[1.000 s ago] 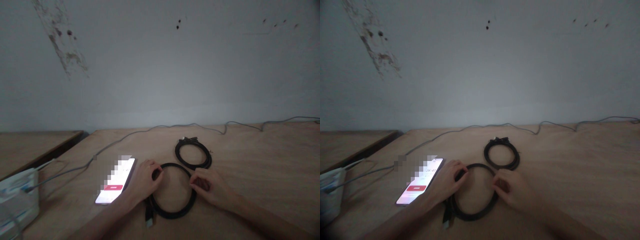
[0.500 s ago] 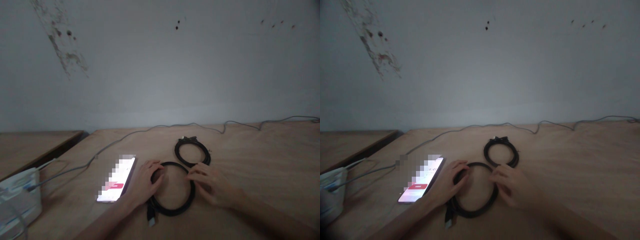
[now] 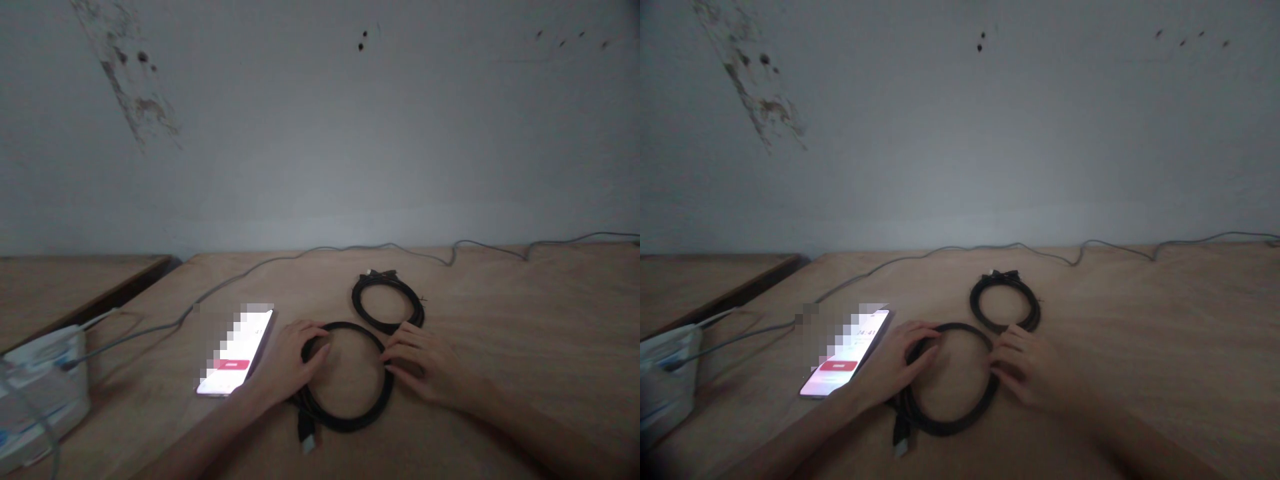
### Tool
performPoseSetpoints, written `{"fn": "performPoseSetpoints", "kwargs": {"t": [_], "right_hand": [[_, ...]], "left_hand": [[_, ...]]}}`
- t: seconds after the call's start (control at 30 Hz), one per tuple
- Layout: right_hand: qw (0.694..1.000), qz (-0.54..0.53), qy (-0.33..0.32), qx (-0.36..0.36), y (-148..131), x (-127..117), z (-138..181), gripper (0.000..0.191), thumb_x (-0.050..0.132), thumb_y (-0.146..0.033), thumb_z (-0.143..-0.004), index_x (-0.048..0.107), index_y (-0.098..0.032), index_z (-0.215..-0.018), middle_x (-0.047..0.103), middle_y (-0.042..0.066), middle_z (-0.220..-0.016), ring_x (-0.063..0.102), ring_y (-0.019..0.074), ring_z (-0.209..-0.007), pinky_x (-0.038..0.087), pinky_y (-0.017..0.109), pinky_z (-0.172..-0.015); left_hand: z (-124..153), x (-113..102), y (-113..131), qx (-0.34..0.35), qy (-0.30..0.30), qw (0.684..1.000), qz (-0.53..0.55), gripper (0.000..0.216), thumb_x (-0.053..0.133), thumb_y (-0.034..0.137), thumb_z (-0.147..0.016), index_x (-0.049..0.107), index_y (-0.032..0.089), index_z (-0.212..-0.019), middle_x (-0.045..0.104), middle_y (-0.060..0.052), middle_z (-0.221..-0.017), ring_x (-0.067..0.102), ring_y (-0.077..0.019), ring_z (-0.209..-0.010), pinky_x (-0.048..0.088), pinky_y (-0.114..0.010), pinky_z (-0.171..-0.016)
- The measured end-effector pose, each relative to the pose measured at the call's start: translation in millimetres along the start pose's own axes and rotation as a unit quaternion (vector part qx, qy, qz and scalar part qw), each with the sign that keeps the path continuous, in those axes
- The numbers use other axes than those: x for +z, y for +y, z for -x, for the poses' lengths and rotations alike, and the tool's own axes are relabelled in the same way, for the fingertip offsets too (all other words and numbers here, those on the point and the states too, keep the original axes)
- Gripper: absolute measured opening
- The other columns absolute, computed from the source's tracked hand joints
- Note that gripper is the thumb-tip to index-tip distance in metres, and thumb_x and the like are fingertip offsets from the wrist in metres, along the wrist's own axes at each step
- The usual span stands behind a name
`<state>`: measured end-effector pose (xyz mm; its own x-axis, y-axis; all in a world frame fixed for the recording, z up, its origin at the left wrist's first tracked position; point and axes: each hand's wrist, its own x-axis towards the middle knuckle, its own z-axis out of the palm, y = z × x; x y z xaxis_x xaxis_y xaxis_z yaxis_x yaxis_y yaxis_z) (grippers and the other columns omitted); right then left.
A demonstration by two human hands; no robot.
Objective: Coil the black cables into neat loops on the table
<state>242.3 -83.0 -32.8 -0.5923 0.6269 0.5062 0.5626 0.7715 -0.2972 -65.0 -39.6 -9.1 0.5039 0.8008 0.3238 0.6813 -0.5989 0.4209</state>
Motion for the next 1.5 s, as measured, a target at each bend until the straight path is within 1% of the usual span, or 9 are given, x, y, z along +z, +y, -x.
{"fn": "performPoseSetpoints", "kwargs": {"t": [0.07, 0.23, 0.43, 0.57, 0.73, 0.93, 1.13, 1.33, 1.5], "right_hand": [[1.0, -0.015, 0.004, 0.012, 1.3, 2.3, 0.1, 0.011, 0.058, -0.02, -0.102, 0.068, -0.021, -0.1, 0.071, 0.006, -0.096, 0.063, 0.0222, -0.094, 0.053, 0.04, -0.087], [0.998, -0.023, 0.037, 0.045, 5.4, 8.9, 2.9, 0.019, 0.047, -0.015, -0.104, 0.063, -0.021, -0.094, 0.07, 0.006, -0.092, 0.063, 0.021, -0.088, 0.052, 0.035, -0.078], [0.995, -0.021, 0.041, 0.087, 6.2, 9.6, 7.9, 0.01, 0.057, -0.017, -0.099, 0.064, -0.022, -0.094, 0.066, 0.004, -0.087, 0.062, 0.0196, -0.08, 0.048, 0.032, -0.069], [0.996, -0.014, 0.05, 0.075, 3.6, 7.0, 8.9, 0.007, 0.059, -0.017, -0.096, 0.063, -0.022, -0.096, 0.065, 0.004, -0.089, 0.061, 0.0207, -0.083, 0.047, 0.033, -0.07], [0.998, -0.006, 0.045, 0.053, 1.9, 2.8, 9.0, 0.013, 0.061, -0.012, -0.089, 0.061, -0.023, -0.098, 0.066, 0.004, -0.092, 0.06, 0.0224, -0.087, 0.047, 0.035, -0.074], [0.997, 0.007, 0.027, 0.068, -0.2, -0.4, 6.2, 0.009, 0.061, -0.015, -0.093, 0.061, -0.023, -0.097, 0.068, 0.004, -0.093, 0.061, 0.0231, -0.089, 0.049, 0.037, -0.077], [0.998, 0.037, 0.013, 0.048, 0.5, 3.1, 3.8, 0.012, 0.056, -0.017, -0.1, 0.066, -0.023, -0.101, 0.071, 0.005, -0.097, 0.064, 0.0244, -0.095, 0.051, 0.044, -0.091], [0.996, 0.025, 0.047, 0.072, 6.7, 9.8, 6.9, 0.018, 0.053, -0.019, -0.104, 0.069, -0.023, -0.098, 0.07, 0.005, -0.093, 0.065, 0.0225, -0.089, 0.052, 0.035, -0.074], [0.991, -0.014, 0.072, 0.112, 12.0, 12.7, 9.1, 0.019, 0.056, -0.024, -0.103, 0.074, -0.026, -0.099, 0.072, 0.003, -0.09, 0.067, 0.0214, -0.086, 0.054, 0.035, -0.075]], "left_hand": [[0.0, -1.3, 0.5, -0.002, -0.001, 1.0, -0.002, 0.024, 0.063, 0.034, -0.095, 0.077, 0.024, -0.112, 0.075, -0.008, -0.124, 0.068, -0.0295, -0.117, 0.051, -0.047, -0.106], [0.8, -0.3, -3.5, -0.003, -0.014, 1.0, 0.003, 0.027, 0.063, 0.033, -0.093, 0.077, 0.023, -0.114, 0.073, -0.01, -0.127, 0.067, -0.0309, -0.119, 0.051, -0.049, -0.106], [1.9, 3.5, -6.3, -0.01, 0.021, 0.999, 0.033, 0.023, 0.064, 0.03, -0.093, 0.079, 0.024, -0.109, 0.075, -0.009, -0.121, 0.068, -0.0289, -0.114, 0.051, -0.047, -0.104], [0.7, 6.2, -8.7, -0.015, 0.031, 0.997, 0.073, 0.019, 0.063, 0.031, -0.094, 0.08, 0.025, -0.102, 0.076, -0.007, -0.112, 0.069, -0.0268, -0.107, 0.053, -0.044, -0.099], [-0.6, 6.9, -11.0, -0.009, 0.032, 0.996, 0.08, 0.018, 0.063, 0.032, -0.095, 0.079, 0.024, -0.094, 0.074, -0.007, -0.101, 0.068, -0.0265, -0.099, 0.052, -0.044, -0.094], [-0.6, 5.1, -10.6, 0.011, 0.015, 0.996, 0.087, 0.023, 0.065, 0.027, -0.091, 0.076, 0.026, -0.111, 0.075, -0.006, -0.114, 0.067, -0.0267, -0.109, 0.051, -0.044, -0.1], [1.6, 11.9, -18.9, -0.01, 0.016, 0.997, 0.073, 0.03, 0.066, 0.026, -0.091, 0.073, 0.026, -0.12, 0.075, -0.005, -0.122, 0.067, -0.027, -0.115, 0.05, -0.046, -0.105], [2.9, 15.3, -24.8, -0.027, 0.023, 0.997, 0.068, 0.035, 0.067, 0.021, -0.088, 0.071, 0.025, -0.122, 0.074, -0.005, -0.122, 0.067, -0.0268, -0.115, 0.051, -0.045, -0.104], [2.4, 14.1, -21.2, -0.023, 0.041, 0.997, 0.053, 0.037, 0.065, 0.017, -0.085, 0.071, 0.025, -0.12, 0.075, -0.005, -0.117, 0.068, -0.0268, -0.11, 0.052, -0.043, -0.1]]}}
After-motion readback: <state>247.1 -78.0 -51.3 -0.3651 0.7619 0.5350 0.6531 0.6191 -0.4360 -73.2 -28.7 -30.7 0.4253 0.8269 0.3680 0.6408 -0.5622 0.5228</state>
